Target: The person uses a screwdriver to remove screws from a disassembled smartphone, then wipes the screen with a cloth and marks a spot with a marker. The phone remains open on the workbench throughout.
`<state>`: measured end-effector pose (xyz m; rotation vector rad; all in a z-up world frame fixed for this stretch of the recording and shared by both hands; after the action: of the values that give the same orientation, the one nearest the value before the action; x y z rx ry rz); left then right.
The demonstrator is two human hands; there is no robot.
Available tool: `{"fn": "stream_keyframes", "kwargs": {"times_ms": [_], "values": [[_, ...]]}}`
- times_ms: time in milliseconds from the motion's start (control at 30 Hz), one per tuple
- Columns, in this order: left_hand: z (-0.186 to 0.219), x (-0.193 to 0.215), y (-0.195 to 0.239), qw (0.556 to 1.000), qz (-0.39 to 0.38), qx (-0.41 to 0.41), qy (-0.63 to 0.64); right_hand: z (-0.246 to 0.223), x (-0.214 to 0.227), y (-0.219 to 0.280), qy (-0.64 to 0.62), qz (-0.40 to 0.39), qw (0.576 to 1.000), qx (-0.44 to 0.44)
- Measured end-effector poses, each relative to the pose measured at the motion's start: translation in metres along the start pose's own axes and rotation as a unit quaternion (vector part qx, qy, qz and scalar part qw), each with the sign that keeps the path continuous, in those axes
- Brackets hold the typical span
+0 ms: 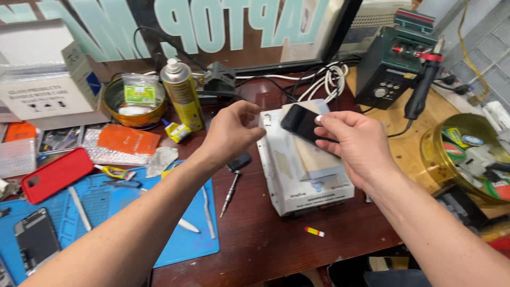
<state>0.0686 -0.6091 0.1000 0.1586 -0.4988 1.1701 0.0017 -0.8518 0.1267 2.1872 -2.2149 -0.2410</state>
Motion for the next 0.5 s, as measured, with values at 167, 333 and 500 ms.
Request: {"fn": "stream_keyframes", "kwargs": {"times_ms": [167,333,500], "values": [[0.056,-0.075,-0.052,0.957,-0.127,-0.156,-0.210,0.004,0.090,-0.006,-0.005,0.055,0.998,-0.012],[0.062,-0.102,-0.080,0.876,-0.296,-0.125,-0.361,0.034,0.128,-0.007,0.017,0.087,0.990,-0.112],[0.058,-0.107,-0.096,0.851,-0.370,-0.078,-0.365,0.063,0.125,-0.013,-0.044,0.071,0.984,-0.160]]}}
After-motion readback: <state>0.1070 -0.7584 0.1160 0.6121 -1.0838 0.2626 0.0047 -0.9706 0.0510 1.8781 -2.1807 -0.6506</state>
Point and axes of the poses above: each hand's wrist, its own y-axis away from the middle knuckle, its own x-axis out of the back of the hand, z = x × y, the point moved 6 cm from there along -y, towards the middle knuckle, and after that the axes turned 12 degrees about -z, right-handed, at the moved point
